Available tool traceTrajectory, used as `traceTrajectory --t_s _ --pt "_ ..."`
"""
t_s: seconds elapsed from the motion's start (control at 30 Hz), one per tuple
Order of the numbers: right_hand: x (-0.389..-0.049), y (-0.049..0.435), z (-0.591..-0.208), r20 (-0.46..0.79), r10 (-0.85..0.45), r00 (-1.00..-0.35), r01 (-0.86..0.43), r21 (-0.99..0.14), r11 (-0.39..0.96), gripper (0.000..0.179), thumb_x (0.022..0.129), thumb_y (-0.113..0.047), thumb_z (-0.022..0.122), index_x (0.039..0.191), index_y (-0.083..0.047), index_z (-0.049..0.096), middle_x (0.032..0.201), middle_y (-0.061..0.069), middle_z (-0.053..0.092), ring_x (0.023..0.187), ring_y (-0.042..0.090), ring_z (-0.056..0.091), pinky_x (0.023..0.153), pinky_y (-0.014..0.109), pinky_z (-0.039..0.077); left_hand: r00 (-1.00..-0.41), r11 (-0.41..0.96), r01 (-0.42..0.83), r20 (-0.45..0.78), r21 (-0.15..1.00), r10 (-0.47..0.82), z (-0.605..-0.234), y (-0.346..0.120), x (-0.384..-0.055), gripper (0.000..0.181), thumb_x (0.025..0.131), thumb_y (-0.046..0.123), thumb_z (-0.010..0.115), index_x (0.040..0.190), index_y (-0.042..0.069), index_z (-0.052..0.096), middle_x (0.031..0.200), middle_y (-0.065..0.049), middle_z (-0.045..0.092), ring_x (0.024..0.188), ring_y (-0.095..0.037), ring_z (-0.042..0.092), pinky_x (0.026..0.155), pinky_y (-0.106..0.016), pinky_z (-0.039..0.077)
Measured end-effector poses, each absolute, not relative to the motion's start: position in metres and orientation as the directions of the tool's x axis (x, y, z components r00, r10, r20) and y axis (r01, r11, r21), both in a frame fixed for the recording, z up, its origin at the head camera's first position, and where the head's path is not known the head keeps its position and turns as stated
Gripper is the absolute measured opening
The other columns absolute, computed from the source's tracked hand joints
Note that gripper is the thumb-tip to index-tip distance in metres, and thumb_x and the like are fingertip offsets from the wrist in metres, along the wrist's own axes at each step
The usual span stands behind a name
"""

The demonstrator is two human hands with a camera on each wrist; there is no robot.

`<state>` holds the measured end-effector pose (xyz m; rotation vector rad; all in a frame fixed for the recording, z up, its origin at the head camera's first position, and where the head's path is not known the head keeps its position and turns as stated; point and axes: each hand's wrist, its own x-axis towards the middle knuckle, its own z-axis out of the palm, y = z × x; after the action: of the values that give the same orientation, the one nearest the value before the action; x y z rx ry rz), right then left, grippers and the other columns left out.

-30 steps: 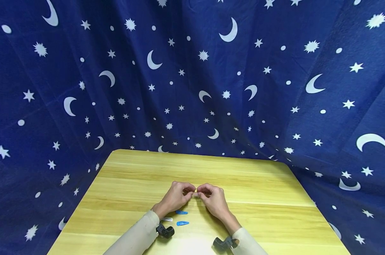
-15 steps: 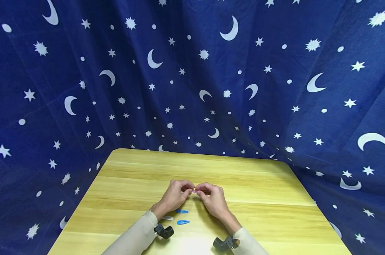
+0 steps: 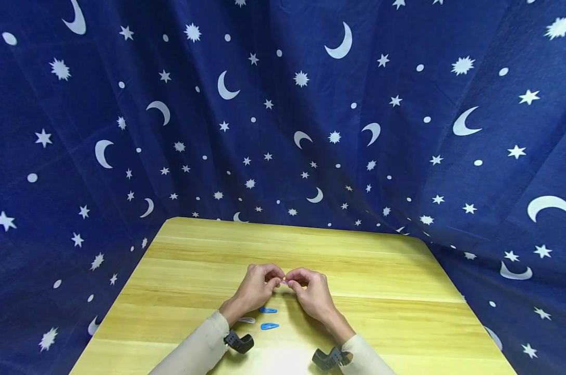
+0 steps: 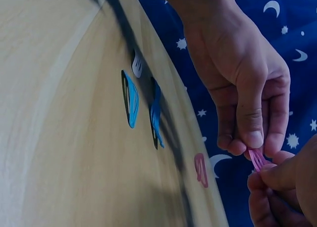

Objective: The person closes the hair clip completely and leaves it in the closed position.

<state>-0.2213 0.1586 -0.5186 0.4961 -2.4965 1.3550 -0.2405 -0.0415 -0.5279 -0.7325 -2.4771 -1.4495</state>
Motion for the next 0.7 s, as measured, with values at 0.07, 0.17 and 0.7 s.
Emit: traceTrajectory --t_s 0.07,0.17,0.7 --pt "-0.2209 0.1586 -0.5185 0.379 -0.174 -0.909 -0.413 -0.754 0.511 0.022 0.092 0.004 0.082 0.097 -0.018 0.082 0.091 -0.006 0.082 0.082 0.005 0.075 0.08 0.025 0.064 -0.862 0.395 0.497 0.391 0.772 0.322 -0.5286 -0.0418 -0.2401 0.02 0.098 -0.008 0.073 0.101 0.011 0.08 0.088 0.002 0.081 0.076 -0.003 0.072 0.073 -0.021 0.061" --pt "-0.2209 0.1586 -0.5178 0.374 -0.175 -0.911 -0.41 -0.758 0.507 0.023 0.092 0.004 0.082 0.097 -0.018 0.082 0.091 -0.007 0.082 0.082 0.005 0.075 0.081 0.025 0.064 -0.857 0.38 0.506 0.404 0.774 0.318 -0.5288 -0.0421 -0.2395 0.02 0.098 -0.008 0.073 0.101 0.01 0.08 0.091 0.001 0.082 0.077 -0.003 0.074 0.074 -0.022 0.062" --pt "-0.2207 0.1591 -0.5164 0.31 -0.194 -0.931 -0.364 -0.828 0.426 0.03 0.093 0.011 0.073 0.089 -0.017 0.082 0.088 -0.003 0.082 0.083 0.009 0.076 0.084 0.023 0.062 -0.845 0.329 0.52 0.418 0.788 0.335 -0.5303 -0.045 -0.2374 0.019 0.097 -0.009 0.074 0.099 0.009 0.081 0.09 0.0 0.082 0.076 -0.007 0.075 0.071 -0.022 0.062"
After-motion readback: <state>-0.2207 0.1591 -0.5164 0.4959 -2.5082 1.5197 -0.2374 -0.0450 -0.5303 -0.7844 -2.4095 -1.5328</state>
